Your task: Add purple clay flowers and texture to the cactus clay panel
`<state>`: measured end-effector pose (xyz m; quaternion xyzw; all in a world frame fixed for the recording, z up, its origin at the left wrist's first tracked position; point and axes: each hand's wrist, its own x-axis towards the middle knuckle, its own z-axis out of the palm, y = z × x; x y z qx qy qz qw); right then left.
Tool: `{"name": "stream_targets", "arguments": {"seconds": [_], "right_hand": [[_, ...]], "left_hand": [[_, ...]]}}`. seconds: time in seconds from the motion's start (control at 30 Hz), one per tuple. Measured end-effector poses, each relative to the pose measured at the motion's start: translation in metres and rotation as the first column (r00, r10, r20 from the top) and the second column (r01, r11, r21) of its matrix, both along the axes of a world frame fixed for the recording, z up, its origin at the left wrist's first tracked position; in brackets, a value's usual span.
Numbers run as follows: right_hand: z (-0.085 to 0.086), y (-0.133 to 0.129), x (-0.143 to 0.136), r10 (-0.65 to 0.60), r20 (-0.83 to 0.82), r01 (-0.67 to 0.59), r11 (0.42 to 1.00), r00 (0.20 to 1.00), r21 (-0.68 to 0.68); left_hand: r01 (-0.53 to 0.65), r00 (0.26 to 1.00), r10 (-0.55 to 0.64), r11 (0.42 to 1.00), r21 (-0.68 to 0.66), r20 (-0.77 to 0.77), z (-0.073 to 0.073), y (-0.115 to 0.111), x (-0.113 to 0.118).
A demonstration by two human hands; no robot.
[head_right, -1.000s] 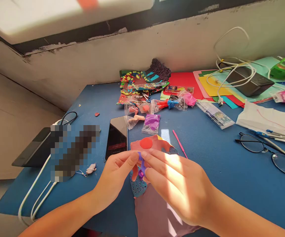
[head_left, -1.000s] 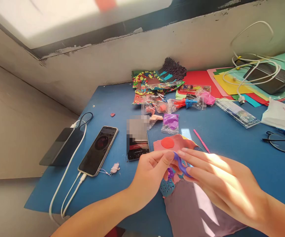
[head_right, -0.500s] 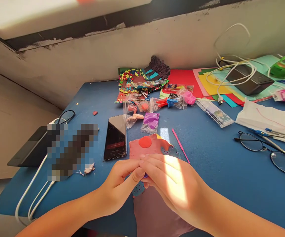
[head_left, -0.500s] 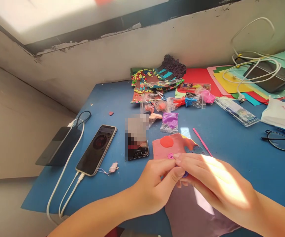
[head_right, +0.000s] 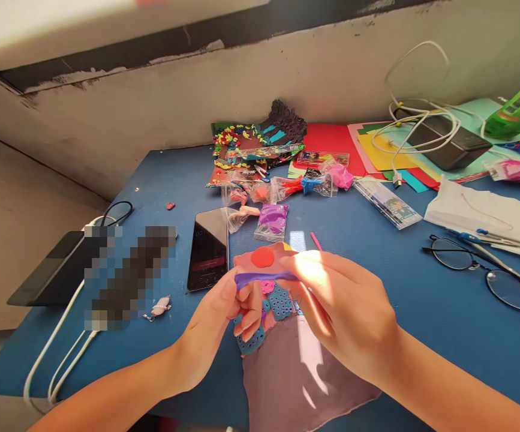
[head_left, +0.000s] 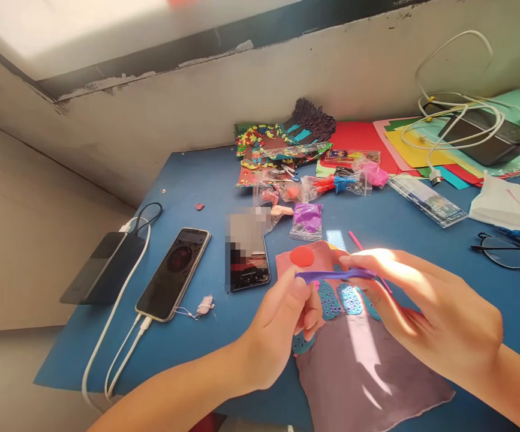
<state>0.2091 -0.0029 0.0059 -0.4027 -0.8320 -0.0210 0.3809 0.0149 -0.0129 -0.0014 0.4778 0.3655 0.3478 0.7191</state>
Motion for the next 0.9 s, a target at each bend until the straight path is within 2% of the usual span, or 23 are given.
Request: {"name": "stream_targets", "arguments": {"seconds": [0.1, 0.23, 0.33, 0.4, 0.5, 0.57, 0.63, 0.73, 0.8, 0.9], "right_hand": [[0.002, 0.000, -0.001, 0.150, 0.022, -0.150, 0.989, 0.988, -0.002], [-0.001, 0.000, -0.010, 0.232, 0.075, -0.234, 0.972, 0.970, 0.016], [-0.005, 0.000, -0.016, 0.269, 0.067, -0.269, 0.963, 0.961, -0.005], [-0.006, -0.001, -0.017, 0.305, -0.002, -0.303, 0.945, 0.952, -0.122], [-0.003, -0.003, -0.015, 0.324, -0.100, -0.339, 0.896, 0.941, -0.286], [0.000, -0.005, -0.013, 0.300, -0.105, -0.318, 0.898, 0.948, -0.303], [0.001, -0.006, -0.011, 0.248, -0.071, -0.258, 0.935, 0.966, -0.244], [0.000, -0.007, -0.007, 0.131, 0.020, -0.130, 0.989, 0.991, -0.071], [-0.003, -0.006, -0.005, 0.052, 0.051, -0.053, 0.998, 0.997, 0.030], [-0.003, -0.004, -0.002, 0.002, 0.058, -0.007, 0.995, 0.998, 0.101]], "left_hand": [[0.097, 0.995, -0.096, 0.994, 0.054, -0.016, -0.001, -0.001, -0.002], [0.255, 0.966, -0.250, 0.963, 0.088, -0.064, 0.001, 0.000, -0.002], [0.256, 0.961, -0.253, 0.967, 0.016, -0.114, 0.003, 0.000, 0.000], [0.219, 0.965, -0.219, 0.976, -0.015, -0.142, 0.001, 0.000, 0.001], [0.194, 0.959, -0.186, 0.981, 0.019, -0.213, -0.003, -0.001, -0.001], [0.194, 0.953, -0.171, 0.978, 0.070, -0.249, -0.004, -0.003, -0.003], [0.189, 0.953, -0.160, 0.978, 0.093, -0.257, -0.005, -0.004, -0.004], [0.148, 0.958, -0.124, 0.986, 0.077, -0.258, -0.003, -0.004, -0.005], [0.105, 0.966, -0.089, 0.993, 0.054, -0.244, -0.001, -0.004, -0.004], [0.030, 0.980, -0.024, 0.999, 0.030, -0.200, 0.002, -0.003, -0.001]]}}
